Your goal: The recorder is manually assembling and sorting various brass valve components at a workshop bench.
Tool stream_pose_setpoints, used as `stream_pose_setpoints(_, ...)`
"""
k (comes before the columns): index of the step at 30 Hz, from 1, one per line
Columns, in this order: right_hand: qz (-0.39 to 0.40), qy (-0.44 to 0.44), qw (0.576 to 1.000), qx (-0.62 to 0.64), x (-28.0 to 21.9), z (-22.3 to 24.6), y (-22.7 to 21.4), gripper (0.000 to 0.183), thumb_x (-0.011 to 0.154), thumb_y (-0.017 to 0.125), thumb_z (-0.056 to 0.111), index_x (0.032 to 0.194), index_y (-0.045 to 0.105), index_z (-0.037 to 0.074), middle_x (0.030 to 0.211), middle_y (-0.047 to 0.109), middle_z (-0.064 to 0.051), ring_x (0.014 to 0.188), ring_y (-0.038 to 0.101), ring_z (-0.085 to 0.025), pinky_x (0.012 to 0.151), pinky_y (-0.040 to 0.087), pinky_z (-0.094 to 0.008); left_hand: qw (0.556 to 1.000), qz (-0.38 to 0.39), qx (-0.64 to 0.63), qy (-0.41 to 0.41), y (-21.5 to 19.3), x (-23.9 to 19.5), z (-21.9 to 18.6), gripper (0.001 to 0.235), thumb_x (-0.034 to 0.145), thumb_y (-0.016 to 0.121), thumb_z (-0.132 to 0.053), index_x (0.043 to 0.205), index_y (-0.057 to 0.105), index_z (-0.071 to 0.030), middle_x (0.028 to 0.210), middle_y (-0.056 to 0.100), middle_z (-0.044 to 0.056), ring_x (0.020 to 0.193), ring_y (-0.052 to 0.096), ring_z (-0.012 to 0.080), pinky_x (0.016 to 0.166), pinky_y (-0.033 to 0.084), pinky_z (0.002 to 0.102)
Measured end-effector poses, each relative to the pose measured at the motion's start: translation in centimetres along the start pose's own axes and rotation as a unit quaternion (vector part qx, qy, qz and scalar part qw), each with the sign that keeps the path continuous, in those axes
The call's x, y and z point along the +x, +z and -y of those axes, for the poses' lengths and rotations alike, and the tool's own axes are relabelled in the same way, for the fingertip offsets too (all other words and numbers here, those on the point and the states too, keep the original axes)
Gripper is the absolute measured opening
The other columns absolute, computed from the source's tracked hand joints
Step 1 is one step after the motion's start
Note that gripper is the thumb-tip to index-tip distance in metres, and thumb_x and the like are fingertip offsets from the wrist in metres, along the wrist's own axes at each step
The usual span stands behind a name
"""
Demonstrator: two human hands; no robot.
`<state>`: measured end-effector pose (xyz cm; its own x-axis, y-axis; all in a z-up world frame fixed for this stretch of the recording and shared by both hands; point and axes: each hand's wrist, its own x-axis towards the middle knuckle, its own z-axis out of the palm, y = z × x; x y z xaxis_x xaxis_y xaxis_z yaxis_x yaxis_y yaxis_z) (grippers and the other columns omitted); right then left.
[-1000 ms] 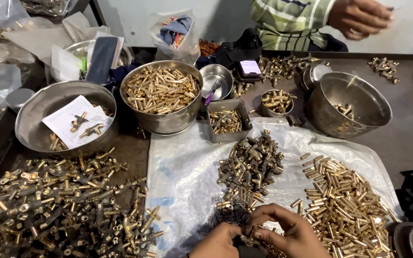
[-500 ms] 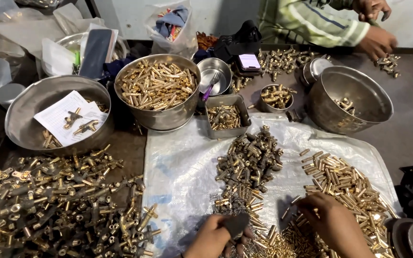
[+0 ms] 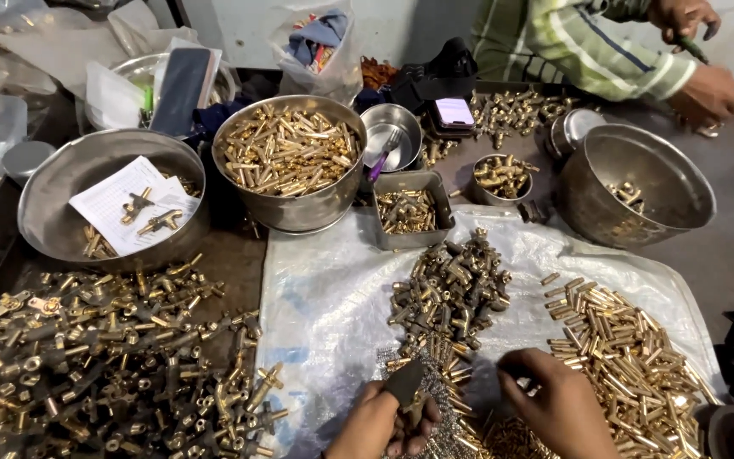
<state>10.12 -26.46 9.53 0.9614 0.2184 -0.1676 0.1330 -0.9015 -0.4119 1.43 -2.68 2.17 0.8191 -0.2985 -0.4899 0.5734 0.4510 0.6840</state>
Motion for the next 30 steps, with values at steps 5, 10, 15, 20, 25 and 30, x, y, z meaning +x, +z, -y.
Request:
stream_pose_setpoints(5,0.042,-0.185,0.961,0.2,-2.1,3.3,2.7,0.019,0.081,0.079,0.008,0.099,0.077,0.01,0.097,0.078,-0.004,0.092,0.078,-0.019,0.084,0.064,-0.033,0.999,-0.038,0.007,-0.004,1.0,-1.0,-0.9,0.054,0.102,0.048,-0.052,0.087,0.069,-0.005,0.065,0.066,0.002,0.049,0.058,0.0113,0.041,0.033,0.026)
stream_pose_setpoints(10,-0.078,-0.33,0.93,0.141,-2.7,3.8,6.0,0.017,0.079,0.08,0.01,0.095,0.073,0.008,0.107,0.073,-0.01,0.101,0.076,-0.024,0.085,0.06,-0.034,0.99,-0.071,-0.115,-0.038,1.1,-0.7,-0.4,0.042,0.103,0.048,-0.053,0.1,0.063,-0.013,0.064,0.061,0.002,0.047,0.056,0.0133,0.04,0.031,0.025)
stream_pose_setpoints(15,-0.107,-0.296,0.94,0.134,-3.5,4.0,6.4,0.018,0.08,0.079,0.011,0.096,0.071,0.007,0.108,0.073,-0.01,0.102,0.076,-0.024,0.084,0.061,-0.034,0.993,-0.051,-0.104,-0.021,0.2,0.4,1.3,0.037,0.106,0.044,-0.044,0.106,0.059,-0.01,0.075,0.067,0.004,0.051,0.06,0.015,0.041,0.036,0.026)
stream_pose_setpoints(20,-0.088,-0.273,0.95,0.12,-3.4,3.7,6.2,0.018,0.079,0.08,0.012,0.095,0.073,0.007,0.109,0.072,-0.011,0.101,0.076,-0.024,0.082,0.061,-0.034,0.996,-0.033,-0.077,0.012,-0.2,0.8,2.1,0.038,0.109,0.044,-0.041,0.11,0.06,-0.006,0.076,0.066,0.004,0.054,0.062,0.0147,0.041,0.039,0.027)
stream_pose_setpoints(25,0.002,-0.279,0.945,0.173,-2.5,2.6,4.9,0.014,0.078,0.082,0.01,0.09,0.074,0.008,0.103,0.075,-0.007,0.1,0.073,-0.023,0.084,0.061,-0.034,0.991,0.015,0.067,0.114,-0.3,1.5,3.2,0.039,0.106,0.048,-0.039,0.109,0.067,-0.004,0.081,0.069,0.005,0.055,0.063,0.0166,0.044,0.047,0.03)
stream_pose_setpoints(30,0.085,-0.211,0.954,0.193,-0.5,2.9,3.2,0.014,0.079,0.085,0.009,0.09,0.076,0.008,0.097,0.075,-0.006,0.094,0.077,-0.022,0.085,0.062,-0.033,0.995,-0.037,0.065,0.07,1.3,0.6,1.4,0.05,0.107,0.048,-0.049,0.098,0.071,-0.005,0.074,0.068,0.005,0.054,0.062,0.0131,0.044,0.046,0.025)
